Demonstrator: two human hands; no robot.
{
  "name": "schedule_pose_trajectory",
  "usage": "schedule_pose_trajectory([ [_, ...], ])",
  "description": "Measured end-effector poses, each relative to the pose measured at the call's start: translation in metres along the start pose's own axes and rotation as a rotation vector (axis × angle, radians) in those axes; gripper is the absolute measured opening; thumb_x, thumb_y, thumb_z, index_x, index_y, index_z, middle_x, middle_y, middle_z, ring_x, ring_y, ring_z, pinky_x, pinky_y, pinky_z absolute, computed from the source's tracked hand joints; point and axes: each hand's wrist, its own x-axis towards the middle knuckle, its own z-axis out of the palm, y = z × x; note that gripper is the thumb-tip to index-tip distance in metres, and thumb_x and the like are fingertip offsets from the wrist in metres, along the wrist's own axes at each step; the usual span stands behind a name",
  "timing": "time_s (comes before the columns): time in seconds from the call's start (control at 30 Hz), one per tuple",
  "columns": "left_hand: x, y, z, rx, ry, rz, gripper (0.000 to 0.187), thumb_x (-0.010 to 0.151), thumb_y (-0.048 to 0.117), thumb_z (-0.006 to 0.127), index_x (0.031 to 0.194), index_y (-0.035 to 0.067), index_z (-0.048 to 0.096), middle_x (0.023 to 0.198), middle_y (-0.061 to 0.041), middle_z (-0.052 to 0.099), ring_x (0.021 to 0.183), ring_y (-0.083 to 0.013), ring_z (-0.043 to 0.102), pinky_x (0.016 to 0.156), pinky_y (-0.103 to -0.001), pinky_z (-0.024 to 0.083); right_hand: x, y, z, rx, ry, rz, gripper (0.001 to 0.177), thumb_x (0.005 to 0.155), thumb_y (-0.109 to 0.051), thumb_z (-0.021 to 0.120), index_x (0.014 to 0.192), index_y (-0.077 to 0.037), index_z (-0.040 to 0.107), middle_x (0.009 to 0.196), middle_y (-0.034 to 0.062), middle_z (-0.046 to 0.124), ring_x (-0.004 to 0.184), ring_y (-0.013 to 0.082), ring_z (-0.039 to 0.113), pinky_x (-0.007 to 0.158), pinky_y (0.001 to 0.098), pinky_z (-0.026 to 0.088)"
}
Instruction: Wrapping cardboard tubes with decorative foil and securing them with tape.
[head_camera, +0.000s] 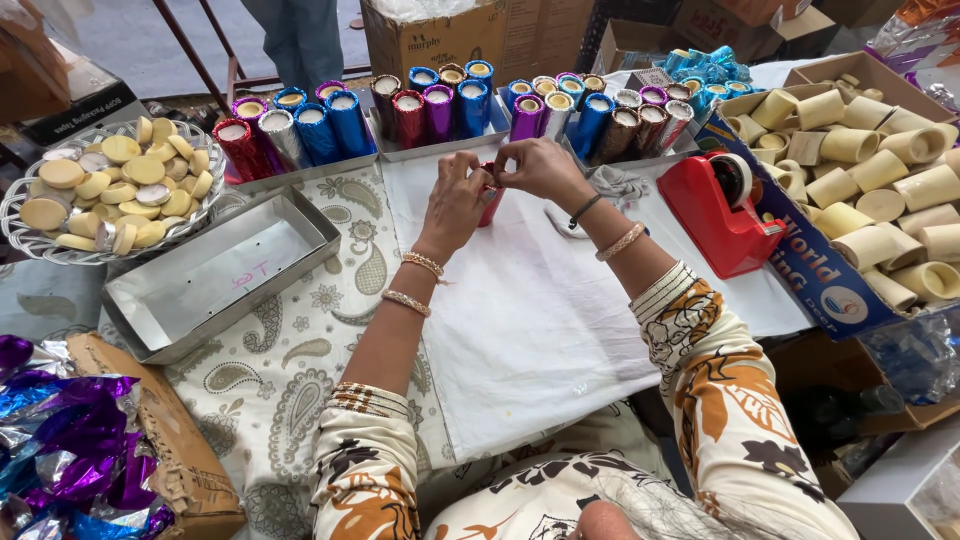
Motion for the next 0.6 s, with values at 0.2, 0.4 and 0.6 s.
schedule_pose_trajectory([
  [0.2,-0.001,0.007,-0.002,0.005,-0.001,0.021,0.017,0.087,0.016,0.078,0.098,0.008,0.068,0.121,-0.004,0.048,0.116,-0.0283,0.047,0.095,-0.042,0.052,0.002,0.003,-0.002,0.055,-0.013,-0.112,0.034,0.082,-0.033,0.084,0.101,-0.011,0.067,0.071,0.0049,0.062,0.068,0.0182,0.063,0.057,0.0365,0.047],
  [0.4,0.0,0.005,-0.001,0.024,-0.018,0.009,0.016,0.089,0.018,0.077,0.098,0.009,0.068,0.12,-0.004,0.048,0.116,-0.0279,0.047,0.095,-0.043,0.052,0.001,0.021,-0.001,0.098,-0.175,-0.097,0.016,0.097,-0.027,0.07,0.107,-0.015,0.075,0.082,0.0,0.072,0.064,0.0127,0.065,0.061,0.0307,0.055],
  [0.6,0.0,0.003,-0.002,0.003,-0.011,-0.02,0.017,0.089,0.021,0.078,0.099,0.009,0.07,0.12,-0.003,0.048,0.117,-0.0269,0.047,0.094,-0.042,0.052,-0.008,0.022,-0.008,0.112,-0.199,-0.246,0.026,0.089,-0.024,0.074,0.113,-0.014,0.075,0.096,0.003,0.074,0.064,0.0169,0.064,0.059,0.0319,0.056],
])
